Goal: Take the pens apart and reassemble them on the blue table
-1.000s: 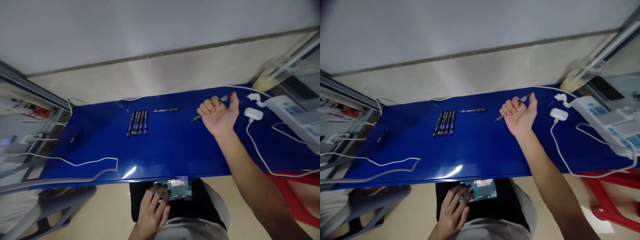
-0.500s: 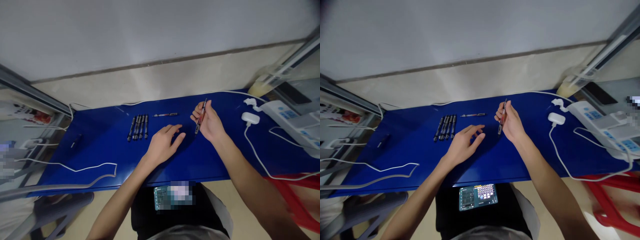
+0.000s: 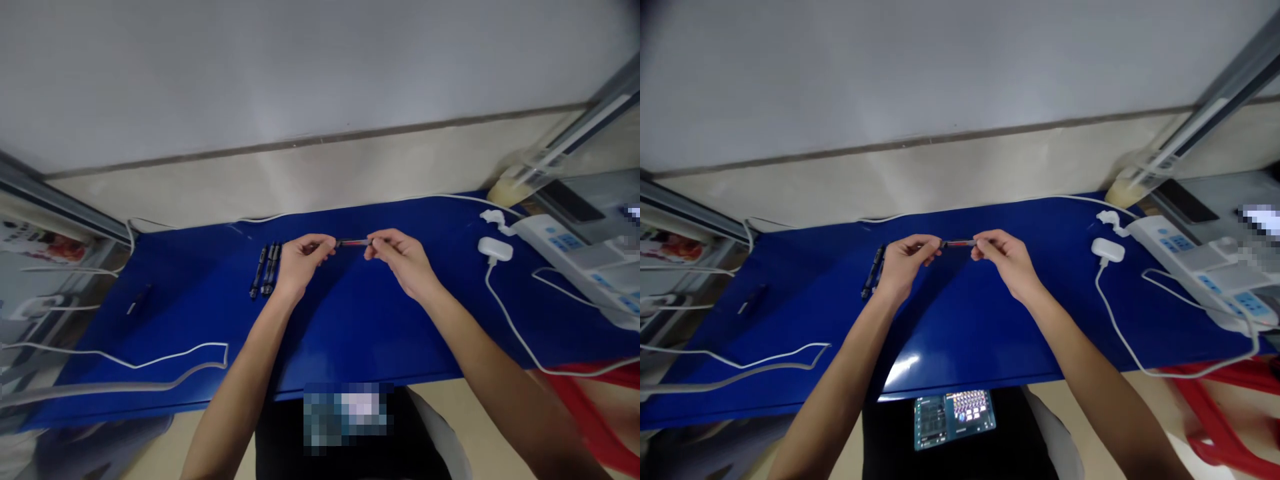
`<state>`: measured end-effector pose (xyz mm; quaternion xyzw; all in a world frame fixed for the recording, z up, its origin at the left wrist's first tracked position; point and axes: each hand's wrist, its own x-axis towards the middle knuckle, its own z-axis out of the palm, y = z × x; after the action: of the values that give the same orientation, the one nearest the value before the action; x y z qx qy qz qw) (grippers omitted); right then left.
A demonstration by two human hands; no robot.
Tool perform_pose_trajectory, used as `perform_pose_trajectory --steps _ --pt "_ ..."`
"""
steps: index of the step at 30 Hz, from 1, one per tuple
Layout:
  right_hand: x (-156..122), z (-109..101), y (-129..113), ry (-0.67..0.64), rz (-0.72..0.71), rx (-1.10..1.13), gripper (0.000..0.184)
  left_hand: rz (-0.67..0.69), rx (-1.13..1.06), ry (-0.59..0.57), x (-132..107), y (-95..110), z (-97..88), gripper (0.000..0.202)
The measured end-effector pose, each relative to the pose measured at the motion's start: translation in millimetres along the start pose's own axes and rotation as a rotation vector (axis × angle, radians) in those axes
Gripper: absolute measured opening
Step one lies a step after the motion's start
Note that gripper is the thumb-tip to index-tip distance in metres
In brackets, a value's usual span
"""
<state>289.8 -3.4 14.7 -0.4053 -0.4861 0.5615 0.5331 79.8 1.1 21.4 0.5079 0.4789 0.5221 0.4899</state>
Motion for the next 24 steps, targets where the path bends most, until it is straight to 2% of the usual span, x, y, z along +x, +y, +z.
perform_pose_trajectory --steps 3,5,9,12,16,18,24 --pt "-7 8 8 -0.168 0.081 -0.127 0.022 -0.03 -0.211 0.141 2 -4 -4.1 0.027" --pt "-12 15 15 -0.26 0.128 -0.185 0.024 -0.038 -0.285 0.139 0 -7 -1.8 0.029" --pt "-19 25 26 -0.404 0.093 -0.361 0.021 -0.064 -0.282 0.08 -6 -11 5.5 0.034" --pt "-20 27 27 -0.429 0.05 -0.471 0.021 -0.101 -0.307 0.024 -8 -11 7.0 0.037" --pt "-20 23 26 -0.407 -0.058 -0.519 0.047 -0.113 -0.334 0.05 -5 -12 3.5 0.039" --pt "-20 21 26 -0.419 -0.14 -0.53 0.054 -0.107 -0.323 0.081 -3 -13 1.5 0.039" --pt "-21 18 23 -0.504 -0.365 -0.599 0.04 -0.153 -0.297 0.051 -5 -13 2.4 0.043"
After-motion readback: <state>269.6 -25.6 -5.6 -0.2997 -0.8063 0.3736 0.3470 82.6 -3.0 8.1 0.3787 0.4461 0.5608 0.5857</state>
